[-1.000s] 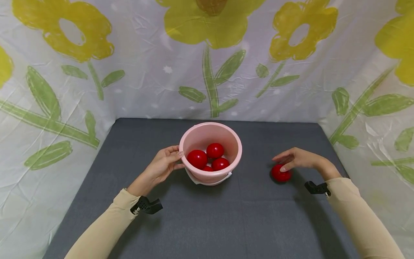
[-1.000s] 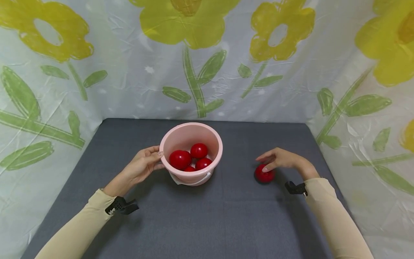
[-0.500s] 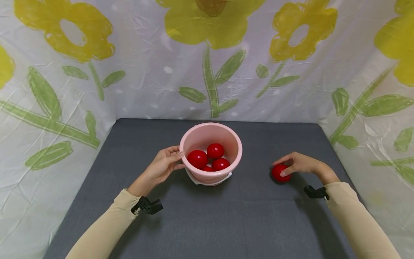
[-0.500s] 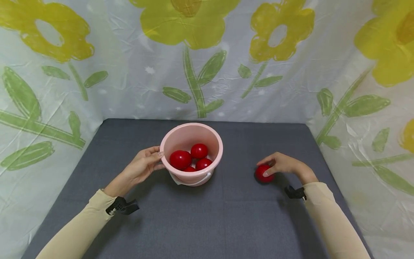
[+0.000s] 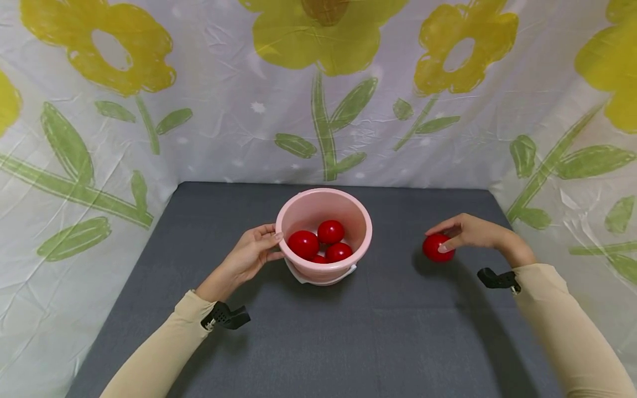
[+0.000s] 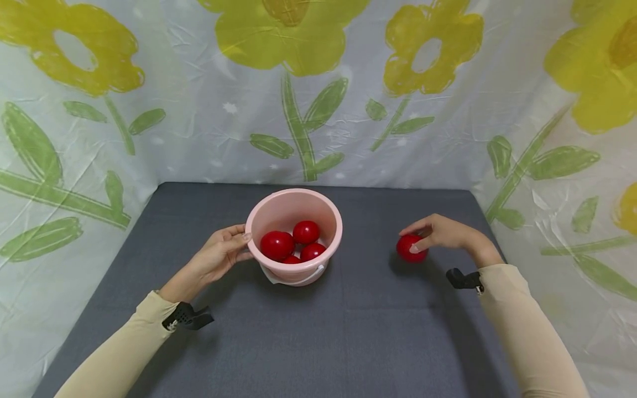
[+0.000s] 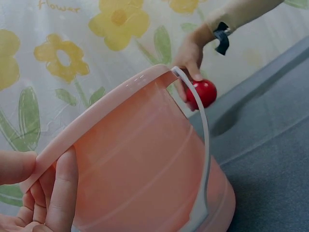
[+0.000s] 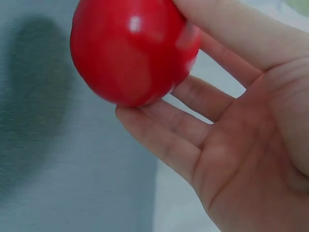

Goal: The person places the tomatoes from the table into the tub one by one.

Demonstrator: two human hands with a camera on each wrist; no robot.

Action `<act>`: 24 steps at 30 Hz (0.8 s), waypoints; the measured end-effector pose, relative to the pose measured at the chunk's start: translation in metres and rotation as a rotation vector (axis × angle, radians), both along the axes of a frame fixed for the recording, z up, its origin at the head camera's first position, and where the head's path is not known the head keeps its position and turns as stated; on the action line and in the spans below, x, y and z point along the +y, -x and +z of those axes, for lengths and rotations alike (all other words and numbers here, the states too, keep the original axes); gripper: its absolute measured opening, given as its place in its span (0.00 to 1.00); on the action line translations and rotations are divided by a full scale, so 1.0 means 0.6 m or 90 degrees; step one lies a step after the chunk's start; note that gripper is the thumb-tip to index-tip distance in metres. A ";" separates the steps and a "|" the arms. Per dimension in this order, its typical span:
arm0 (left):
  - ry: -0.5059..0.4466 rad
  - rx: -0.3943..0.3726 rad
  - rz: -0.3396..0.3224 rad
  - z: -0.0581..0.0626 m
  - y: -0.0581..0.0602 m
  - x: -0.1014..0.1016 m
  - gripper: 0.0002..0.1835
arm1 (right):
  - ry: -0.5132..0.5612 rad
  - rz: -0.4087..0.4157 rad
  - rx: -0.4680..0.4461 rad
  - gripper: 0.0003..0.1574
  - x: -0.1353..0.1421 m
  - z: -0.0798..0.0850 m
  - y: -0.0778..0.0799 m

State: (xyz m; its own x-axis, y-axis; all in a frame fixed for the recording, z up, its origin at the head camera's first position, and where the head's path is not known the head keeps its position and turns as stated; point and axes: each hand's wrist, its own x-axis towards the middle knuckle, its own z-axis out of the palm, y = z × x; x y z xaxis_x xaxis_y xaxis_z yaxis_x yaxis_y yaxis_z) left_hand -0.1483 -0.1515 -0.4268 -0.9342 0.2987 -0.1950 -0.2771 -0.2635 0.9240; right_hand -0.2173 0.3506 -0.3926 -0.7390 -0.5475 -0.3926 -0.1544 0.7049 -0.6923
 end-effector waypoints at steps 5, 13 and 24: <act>0.006 0.002 -0.001 0.000 0.000 0.001 0.21 | -0.012 0.013 0.010 0.33 -0.012 0.040 0.012; 0.011 0.003 -0.002 0.000 -0.001 -0.002 0.23 | -0.034 0.032 0.049 0.31 -0.056 0.120 0.038; 0.003 0.013 -0.010 -0.001 0.001 -0.002 0.24 | -0.036 0.066 0.067 0.31 -0.129 0.184 0.066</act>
